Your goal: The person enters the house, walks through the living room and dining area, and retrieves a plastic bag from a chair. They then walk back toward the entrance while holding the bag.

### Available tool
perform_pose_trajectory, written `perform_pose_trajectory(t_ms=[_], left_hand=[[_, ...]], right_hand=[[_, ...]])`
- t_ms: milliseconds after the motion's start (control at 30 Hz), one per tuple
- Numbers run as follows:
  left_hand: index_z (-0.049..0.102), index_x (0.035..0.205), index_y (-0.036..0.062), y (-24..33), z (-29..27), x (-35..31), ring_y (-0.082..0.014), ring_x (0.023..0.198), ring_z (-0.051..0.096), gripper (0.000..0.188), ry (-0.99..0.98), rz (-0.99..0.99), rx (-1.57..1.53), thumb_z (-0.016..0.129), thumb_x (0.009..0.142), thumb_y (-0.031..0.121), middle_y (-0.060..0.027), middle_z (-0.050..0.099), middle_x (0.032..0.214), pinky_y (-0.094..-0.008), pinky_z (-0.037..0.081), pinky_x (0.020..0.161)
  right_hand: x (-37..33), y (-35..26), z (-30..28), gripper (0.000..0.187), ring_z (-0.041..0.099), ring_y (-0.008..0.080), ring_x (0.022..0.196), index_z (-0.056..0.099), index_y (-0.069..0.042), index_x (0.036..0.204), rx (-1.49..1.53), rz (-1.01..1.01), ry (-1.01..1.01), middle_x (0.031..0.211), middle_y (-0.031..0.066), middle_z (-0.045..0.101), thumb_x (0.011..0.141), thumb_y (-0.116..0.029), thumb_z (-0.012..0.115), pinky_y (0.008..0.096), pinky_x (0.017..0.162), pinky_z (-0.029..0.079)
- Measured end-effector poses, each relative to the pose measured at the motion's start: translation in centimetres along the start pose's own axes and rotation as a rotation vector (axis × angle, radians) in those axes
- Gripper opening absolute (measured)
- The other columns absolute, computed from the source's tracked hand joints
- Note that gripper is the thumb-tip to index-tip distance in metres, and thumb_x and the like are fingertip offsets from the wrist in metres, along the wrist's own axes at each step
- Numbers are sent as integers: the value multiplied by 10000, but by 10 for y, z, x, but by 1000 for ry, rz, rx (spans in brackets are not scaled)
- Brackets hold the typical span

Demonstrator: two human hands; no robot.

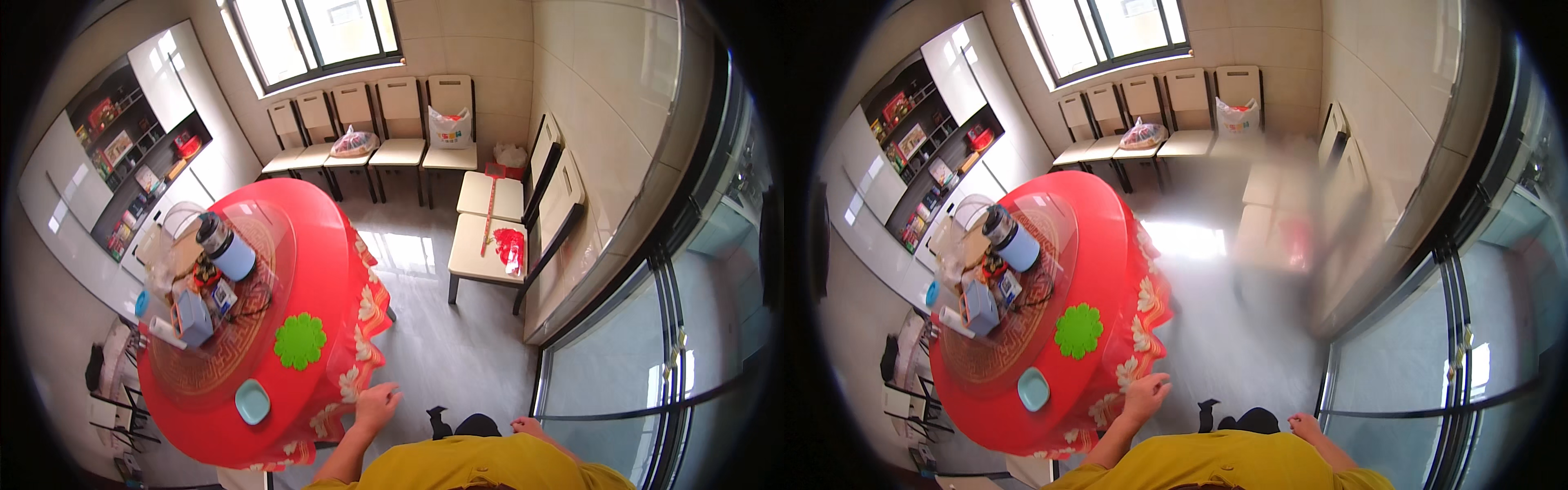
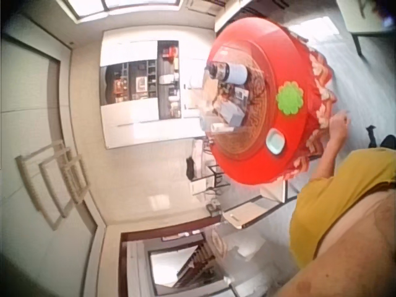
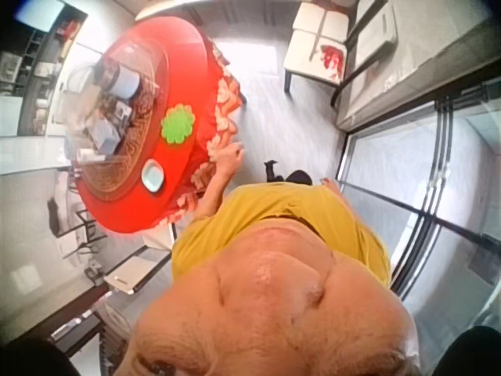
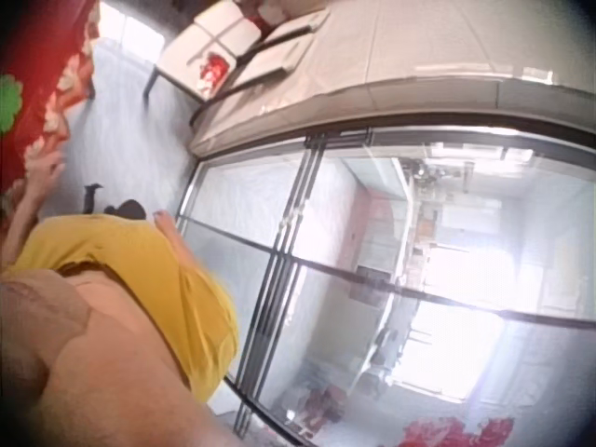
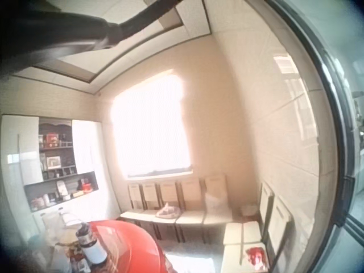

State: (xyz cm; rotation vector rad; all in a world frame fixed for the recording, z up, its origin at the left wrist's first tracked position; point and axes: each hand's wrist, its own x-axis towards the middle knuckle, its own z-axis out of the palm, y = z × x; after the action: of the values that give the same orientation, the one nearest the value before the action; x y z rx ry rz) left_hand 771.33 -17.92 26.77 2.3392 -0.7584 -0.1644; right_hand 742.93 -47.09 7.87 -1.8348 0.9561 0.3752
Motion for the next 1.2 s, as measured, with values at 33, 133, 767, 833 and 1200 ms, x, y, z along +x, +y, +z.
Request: perform_pose_trajectory(t_ms=[33, 133, 767, 833, 1200], left_hand=[[624, 890, 85, 4, 4, 26, -228, 635, 579, 197, -11, 32, -5, 632, 730, 199, -76, 607, 704, -352, 446, 591], [621, 905, 85, 10, 16, 100, -235, 624, 572, 202, -8, 123, -53, 627, 736, 196, -72, 602, 697, -353, 440, 588], [607, 918, 70, -77, -14, 309, -210, 668, 587, 196, 140, -377, 112, 642, 739, 141, -77, 599, 748, -335, 450, 615], [609, 924, 73, -101, -28, 320, -201, 692, 586, 185, 154, -470, 120, 625, 764, 166, -68, 598, 774, -334, 446, 641], [606, 951, 69, -188, -77, 557, -181, 624, 542, 206, 88, -330, 38, 631, 749, 95, -57, 587, 773, -316, 425, 632]], right_hand=[[11, -2, -6, 250, 629, 167, 663, 659, -104, 896, 25, 43, 11, 752, 61, 657, 778, -280, 528, 303, 676, 493], [55, -3, -28, 242, 635, 178, 721, 673, -142, 891, -127, -5, -3, 786, 59, 661, 768, -302, 539, 303, 712, 491], [427, -160, -107, 167, 569, 133, 525, 630, -46, 843, -366, -394, 54, 635, 54, 607, 791, -160, 519, 271, 512, 464], [434, -254, -107, 166, 569, 132, 529, 634, -46, 842, -205, -205, -78, 637, 55, 607, 791, -155, 519, 271, 513, 466], [507, -383, -118, 169, 570, 136, 545, 638, -50, 870, -201, 37, -98, 670, 61, 615, 790, -139, 519, 279, 520, 471]])
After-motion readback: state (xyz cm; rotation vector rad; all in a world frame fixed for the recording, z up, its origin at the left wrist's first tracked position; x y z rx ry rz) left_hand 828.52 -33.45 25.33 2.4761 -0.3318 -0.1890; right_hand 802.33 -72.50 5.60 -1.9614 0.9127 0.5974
